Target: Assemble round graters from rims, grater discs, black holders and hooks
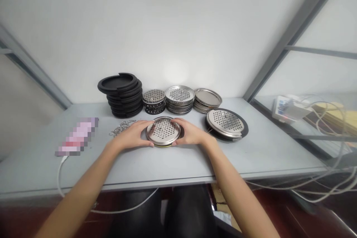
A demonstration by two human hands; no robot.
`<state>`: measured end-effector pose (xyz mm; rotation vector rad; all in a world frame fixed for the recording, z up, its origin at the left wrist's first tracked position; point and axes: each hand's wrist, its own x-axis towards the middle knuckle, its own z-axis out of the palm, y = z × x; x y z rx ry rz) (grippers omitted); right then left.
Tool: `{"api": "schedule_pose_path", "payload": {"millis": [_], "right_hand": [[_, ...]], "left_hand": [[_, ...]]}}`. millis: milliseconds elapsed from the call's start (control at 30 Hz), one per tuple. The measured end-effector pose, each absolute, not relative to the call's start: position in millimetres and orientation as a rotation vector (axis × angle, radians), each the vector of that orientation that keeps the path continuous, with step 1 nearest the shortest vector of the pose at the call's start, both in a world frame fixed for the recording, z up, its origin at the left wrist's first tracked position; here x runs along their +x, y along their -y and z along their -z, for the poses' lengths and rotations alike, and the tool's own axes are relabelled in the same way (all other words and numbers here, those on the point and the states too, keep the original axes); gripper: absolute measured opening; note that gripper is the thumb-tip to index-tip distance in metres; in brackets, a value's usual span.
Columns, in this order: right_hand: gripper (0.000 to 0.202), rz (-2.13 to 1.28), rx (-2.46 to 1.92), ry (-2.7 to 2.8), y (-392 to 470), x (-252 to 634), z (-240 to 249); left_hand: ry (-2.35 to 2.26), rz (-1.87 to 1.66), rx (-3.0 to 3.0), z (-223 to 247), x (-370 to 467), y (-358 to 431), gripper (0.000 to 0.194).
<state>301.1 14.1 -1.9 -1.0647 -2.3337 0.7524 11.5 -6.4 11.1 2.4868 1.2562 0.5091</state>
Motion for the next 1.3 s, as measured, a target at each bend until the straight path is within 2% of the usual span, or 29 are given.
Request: {"api": "schedule_pose_path", "payload": {"millis": [133,333,1067,1300], "right_hand": [[0.099,-0.728,-1.068,2.356,-14.3,301.9,2.4],[0.097,-0.689,-1.044,2.361,-16.7,303.1,5.8],[0.095,-0.658,-1.031,2.32,-14.8,303.8,0.9],[0.098,-0.667,-1.094,2.358,-14.6,304.4,2.0]], "left_hand": [[-1.243,-0.522,2.483,-9.7,11.2,6.0,0.087],[-1.302,-0.431,2.425,-11.7,13.4,9.2,0.1],[-1.239,-0.495,2.426,-12.8,17.2,11.0,0.099],[-1.277,-0.421,2.419,-7.6,17.7,11.0,0.099]]}}
